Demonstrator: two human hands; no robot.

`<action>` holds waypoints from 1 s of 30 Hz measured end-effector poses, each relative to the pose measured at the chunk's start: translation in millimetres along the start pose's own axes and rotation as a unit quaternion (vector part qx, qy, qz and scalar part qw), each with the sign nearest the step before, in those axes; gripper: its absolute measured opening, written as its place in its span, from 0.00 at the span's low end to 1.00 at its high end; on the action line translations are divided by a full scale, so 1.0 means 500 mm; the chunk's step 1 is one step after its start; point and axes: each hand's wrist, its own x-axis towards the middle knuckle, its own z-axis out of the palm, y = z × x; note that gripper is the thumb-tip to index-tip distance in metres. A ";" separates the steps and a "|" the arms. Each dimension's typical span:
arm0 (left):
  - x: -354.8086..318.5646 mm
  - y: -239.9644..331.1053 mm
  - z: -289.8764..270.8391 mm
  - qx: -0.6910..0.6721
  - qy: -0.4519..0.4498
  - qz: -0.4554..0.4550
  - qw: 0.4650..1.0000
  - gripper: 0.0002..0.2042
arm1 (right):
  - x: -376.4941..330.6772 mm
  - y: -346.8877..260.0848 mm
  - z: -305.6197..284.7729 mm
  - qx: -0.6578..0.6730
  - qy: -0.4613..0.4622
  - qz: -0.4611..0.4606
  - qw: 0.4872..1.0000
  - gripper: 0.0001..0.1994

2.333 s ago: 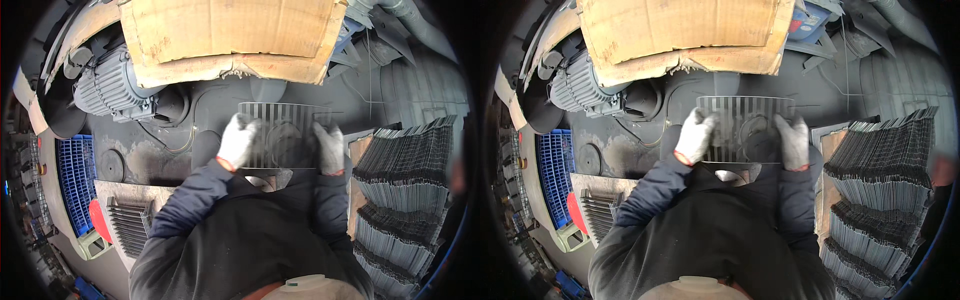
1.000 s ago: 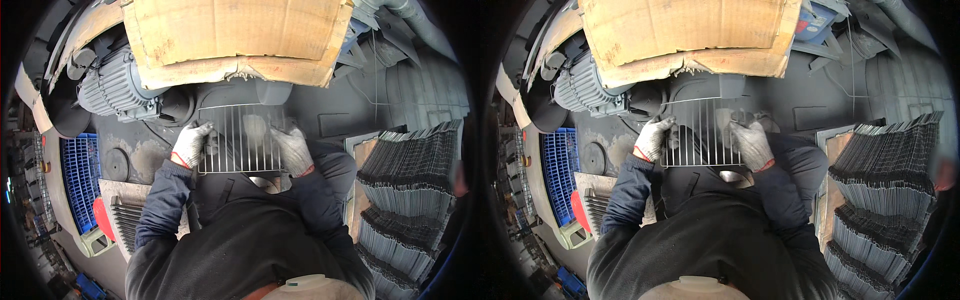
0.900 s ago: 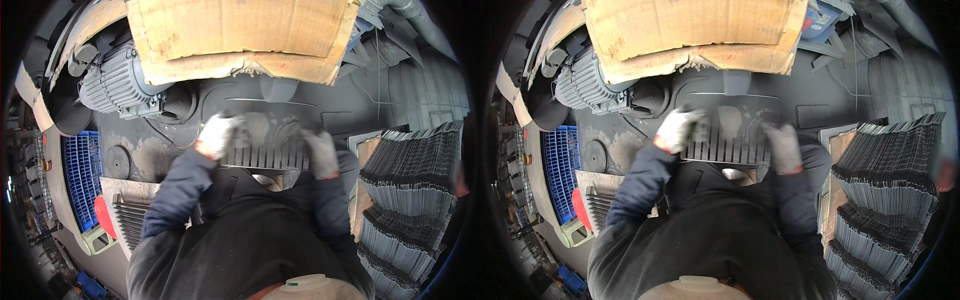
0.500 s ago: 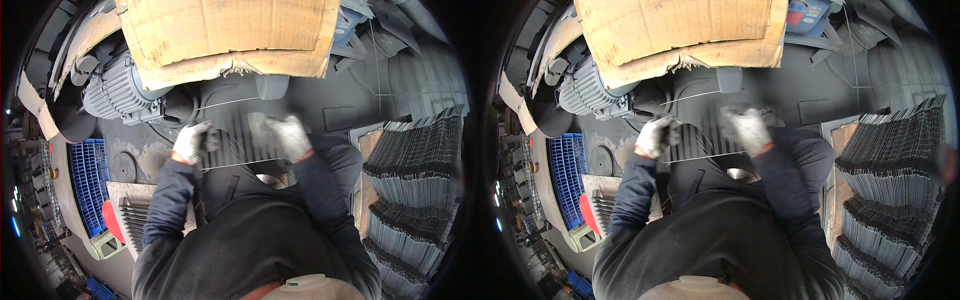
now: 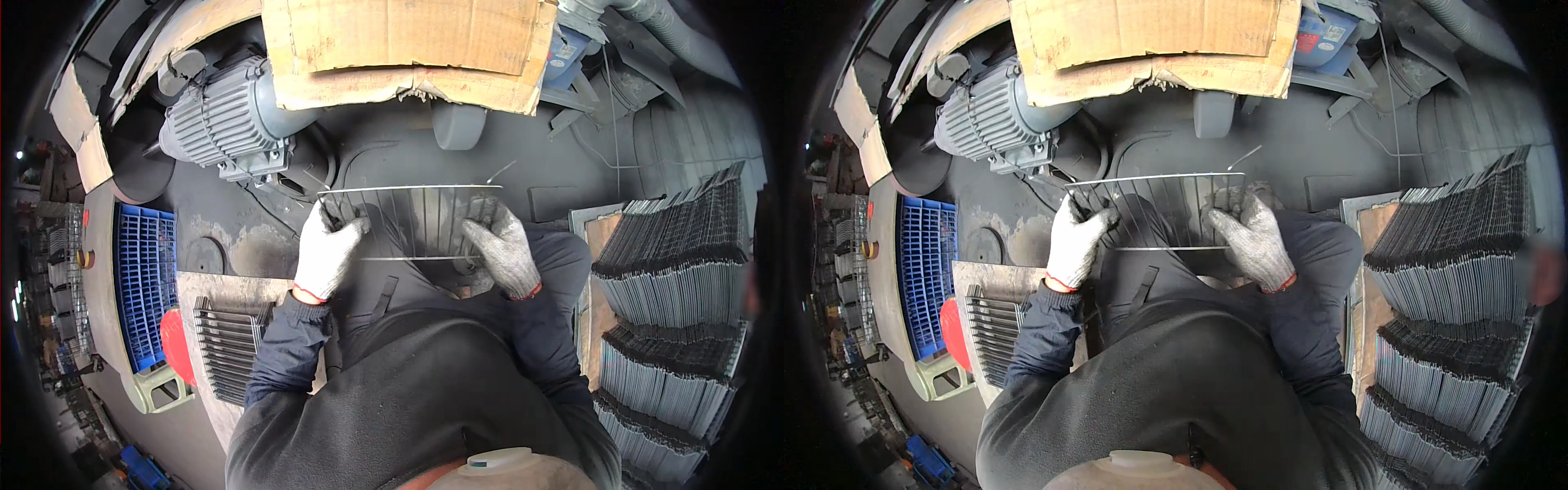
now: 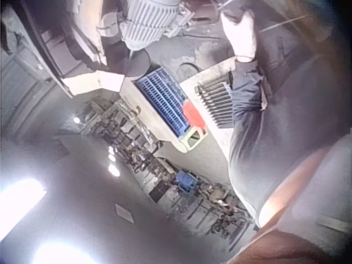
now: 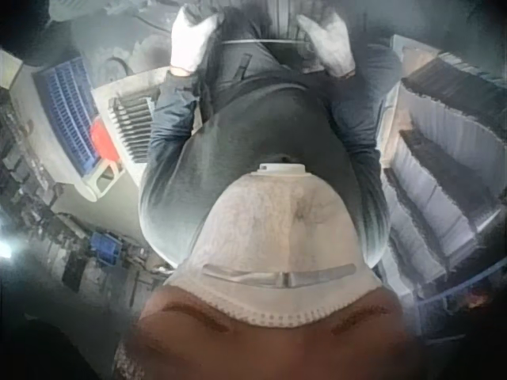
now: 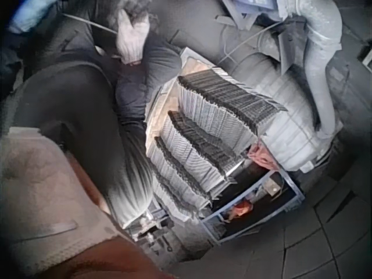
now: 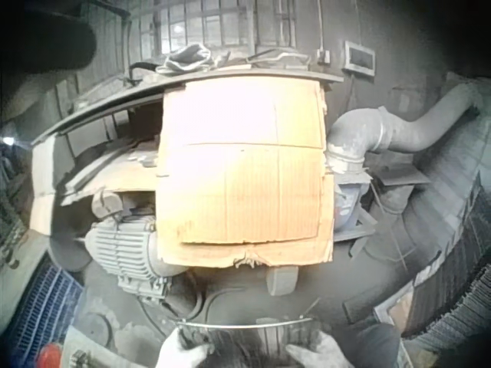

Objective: Deburring and smoothing the edges of metal wire grates using a stationary industrial grinder.

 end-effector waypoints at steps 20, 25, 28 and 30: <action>-0.071 0.039 0.049 -0.001 0.069 0.104 0.992 0.12 | -0.086 -0.045 0.010 0.007 0.020 -0.081 0.996 0.10; -0.073 0.047 0.064 -0.036 0.035 0.078 0.996 0.12 | -0.081 -0.024 0.002 0.115 0.046 -0.062 0.990 0.07; -0.064 0.023 0.056 -0.036 0.023 0.024 0.999 0.12 | -0.084 -0.038 0.010 0.159 0.057 -0.022 0.985 0.09; -0.053 0.015 0.051 -0.038 0.004 0.028 0.999 0.12 | -0.077 -0.017 -0.017 0.125 0.042 0.000 0.991 0.12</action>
